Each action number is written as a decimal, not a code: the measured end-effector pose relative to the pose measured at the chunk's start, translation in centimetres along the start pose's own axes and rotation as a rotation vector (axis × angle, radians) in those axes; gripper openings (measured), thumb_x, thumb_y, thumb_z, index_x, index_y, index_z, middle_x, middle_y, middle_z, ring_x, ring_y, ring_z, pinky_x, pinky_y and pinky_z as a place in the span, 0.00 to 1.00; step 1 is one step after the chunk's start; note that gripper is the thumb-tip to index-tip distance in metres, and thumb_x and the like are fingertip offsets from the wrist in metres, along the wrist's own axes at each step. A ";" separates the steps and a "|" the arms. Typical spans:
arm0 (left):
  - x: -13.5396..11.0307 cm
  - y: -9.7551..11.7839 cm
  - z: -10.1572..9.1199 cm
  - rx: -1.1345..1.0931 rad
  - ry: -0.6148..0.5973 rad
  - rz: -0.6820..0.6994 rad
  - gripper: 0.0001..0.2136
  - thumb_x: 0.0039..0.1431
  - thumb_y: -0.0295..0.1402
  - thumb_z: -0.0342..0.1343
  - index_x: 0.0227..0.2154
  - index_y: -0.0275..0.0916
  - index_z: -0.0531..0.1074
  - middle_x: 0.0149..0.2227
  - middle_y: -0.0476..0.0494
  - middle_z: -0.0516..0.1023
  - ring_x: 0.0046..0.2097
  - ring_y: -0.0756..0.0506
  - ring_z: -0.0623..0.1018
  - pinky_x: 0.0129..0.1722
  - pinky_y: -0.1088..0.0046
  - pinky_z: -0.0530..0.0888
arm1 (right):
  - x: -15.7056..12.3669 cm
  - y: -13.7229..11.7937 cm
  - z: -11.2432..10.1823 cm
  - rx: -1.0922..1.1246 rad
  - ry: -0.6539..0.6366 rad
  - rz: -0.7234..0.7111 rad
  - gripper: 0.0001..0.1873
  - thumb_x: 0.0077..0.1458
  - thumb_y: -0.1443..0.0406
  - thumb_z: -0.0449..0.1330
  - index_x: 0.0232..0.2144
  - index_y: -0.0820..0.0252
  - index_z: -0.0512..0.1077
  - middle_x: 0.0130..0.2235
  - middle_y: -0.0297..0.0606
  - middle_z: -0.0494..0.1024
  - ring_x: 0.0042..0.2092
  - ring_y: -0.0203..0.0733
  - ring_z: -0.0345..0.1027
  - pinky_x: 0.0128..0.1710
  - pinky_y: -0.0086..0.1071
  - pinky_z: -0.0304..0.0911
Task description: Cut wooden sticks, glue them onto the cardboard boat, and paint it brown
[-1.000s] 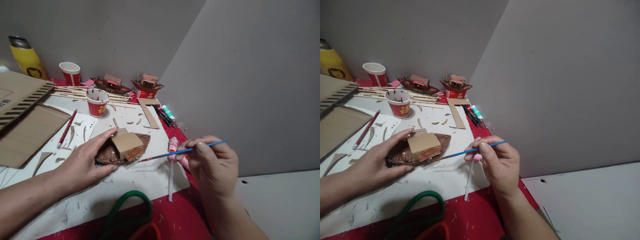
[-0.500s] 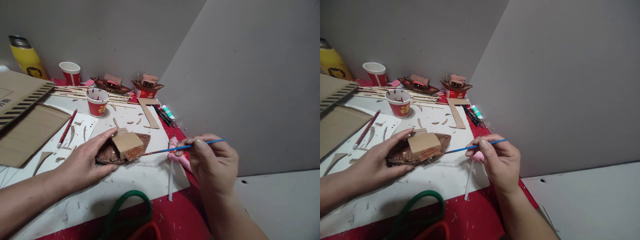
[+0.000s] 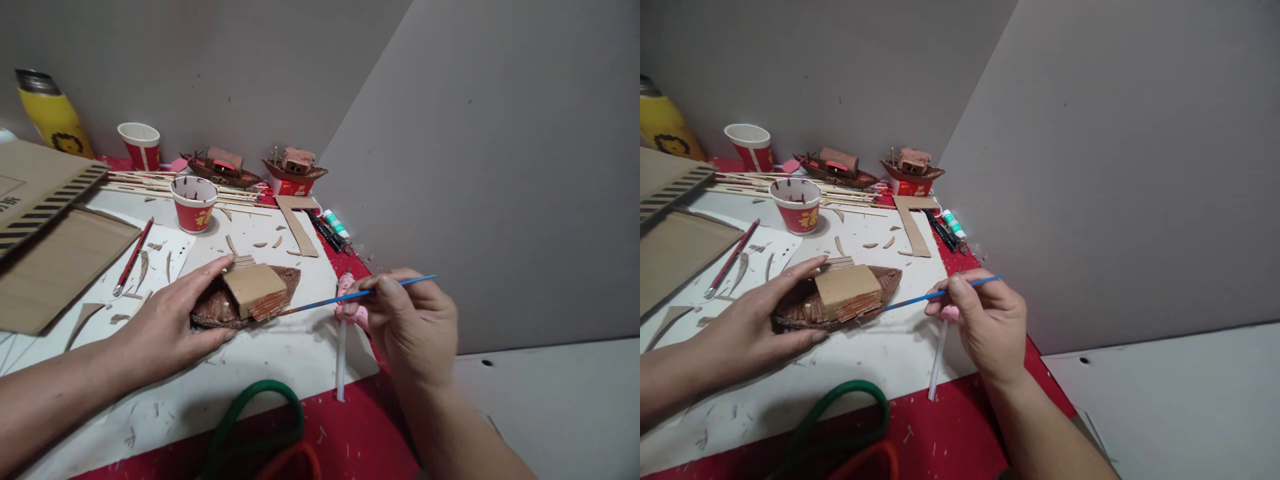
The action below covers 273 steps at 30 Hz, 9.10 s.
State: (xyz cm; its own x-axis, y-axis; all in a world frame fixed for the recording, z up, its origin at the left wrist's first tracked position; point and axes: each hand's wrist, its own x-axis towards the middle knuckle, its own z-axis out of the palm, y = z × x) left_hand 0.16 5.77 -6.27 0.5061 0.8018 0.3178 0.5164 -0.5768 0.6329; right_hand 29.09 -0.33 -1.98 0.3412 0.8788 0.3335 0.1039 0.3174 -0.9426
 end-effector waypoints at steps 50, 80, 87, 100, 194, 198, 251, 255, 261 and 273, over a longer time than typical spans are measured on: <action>0.1 0.2 -0.1 -0.009 -0.009 -0.010 0.38 0.56 0.44 0.62 0.67 0.44 0.56 0.66 0.38 0.67 0.64 0.34 0.71 0.64 0.54 0.67 | 0.0 -0.1 0.6 0.024 -0.007 0.006 0.14 0.53 0.55 0.70 0.26 0.58 0.75 0.25 0.33 0.81 0.21 0.38 0.76 0.17 0.26 0.70; 0.1 0.2 -0.1 -0.005 -0.002 -0.008 0.38 0.55 0.44 0.62 0.67 0.45 0.57 0.66 0.39 0.68 0.63 0.34 0.71 0.63 0.55 0.68 | 0.0 -0.7 0.4 -0.032 0.039 -0.238 0.05 0.58 0.61 0.67 0.30 0.52 0.79 0.27 0.31 0.81 0.23 0.38 0.76 0.17 0.30 0.72; 0.0 0.3 -0.1 -0.007 -0.004 -0.017 0.38 0.55 0.44 0.62 0.67 0.44 0.57 0.66 0.39 0.68 0.63 0.34 0.71 0.63 0.57 0.68 | -1.0 -0.2 0.9 -0.114 0.042 -0.401 0.04 0.59 0.67 0.66 0.32 0.53 0.80 0.29 0.33 0.82 0.27 0.39 0.77 0.25 0.34 0.75; 0.0 0.1 0.0 -0.007 -0.003 0.004 0.38 0.55 0.42 0.62 0.68 0.46 0.55 0.66 0.41 0.68 0.64 0.36 0.71 0.64 0.58 0.67 | -1.3 0.3 0.7 -0.022 -0.109 -0.411 0.06 0.60 0.69 0.64 0.37 0.54 0.81 0.33 0.35 0.84 0.28 0.40 0.78 0.27 0.36 0.77; 0.2 0.0 -0.3 0.014 -0.033 0.005 0.38 0.55 0.44 0.62 0.67 0.45 0.56 0.65 0.38 0.69 0.63 0.34 0.72 0.62 0.57 0.70 | 0.2 -1.3 -0.2 -0.109 0.039 -0.267 0.06 0.57 0.61 0.68 0.30 0.56 0.79 0.28 0.33 0.82 0.23 0.38 0.76 0.19 0.29 0.74; 0.2 0.0 -0.2 0.020 -0.035 0.003 0.38 0.55 0.43 0.62 0.67 0.45 0.57 0.65 0.37 0.69 0.62 0.34 0.72 0.62 0.56 0.70 | 0.3 -1.3 -0.5 -0.135 0.055 -0.274 0.04 0.58 0.62 0.68 0.31 0.56 0.80 0.28 0.33 0.82 0.24 0.38 0.77 0.21 0.30 0.76; 1.9 1.6 -2.6 -0.366 -0.039 -0.420 0.44 0.47 0.46 0.67 0.67 0.50 0.57 0.54 0.41 0.80 0.52 0.35 0.81 0.56 0.57 0.74 | -0.2 0.2 1.1 0.092 -0.093 -0.087 0.05 0.55 0.60 0.69 0.34 0.53 0.82 0.32 0.37 0.85 0.30 0.41 0.82 0.27 0.28 0.77; 2.0 1.5 -2.9 -0.362 -0.078 -0.417 0.44 0.49 0.46 0.67 0.68 0.49 0.54 0.54 0.41 0.80 0.54 0.35 0.80 0.57 0.57 0.73 | -0.1 0.1 1.1 0.124 -0.116 -0.095 0.04 0.56 0.61 0.69 0.33 0.53 0.82 0.33 0.36 0.85 0.30 0.42 0.82 0.31 0.32 0.79; 2.0 1.9 -2.8 -0.382 -0.058 -0.403 0.43 0.50 0.44 0.66 0.67 0.47 0.55 0.54 0.39 0.79 0.54 0.35 0.80 0.56 0.56 0.74 | 0.0 -0.2 1.5 0.138 -0.069 -0.159 0.05 0.55 0.60 0.69 0.33 0.53 0.83 0.31 0.37 0.85 0.29 0.42 0.81 0.30 0.33 0.80; 2.2 2.2 -3.2 -0.333 -0.069 -0.424 0.44 0.49 0.47 0.67 0.68 0.48 0.55 0.54 0.41 0.80 0.54 0.35 0.80 0.56 0.59 0.74 | -0.4 -0.2 1.4 0.161 -0.161 -0.200 0.04 0.57 0.63 0.68 0.36 0.49 0.83 0.32 0.35 0.85 0.30 0.38 0.81 0.32 0.29 0.79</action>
State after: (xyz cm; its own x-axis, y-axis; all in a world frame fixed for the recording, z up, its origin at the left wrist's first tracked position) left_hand 0.18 6.76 -1.93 0.3506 0.9349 -0.0544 0.4439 -0.1148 0.8887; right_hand 27.61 -0.28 -1.91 0.1752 0.8344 0.5226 0.0007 0.5307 -0.8475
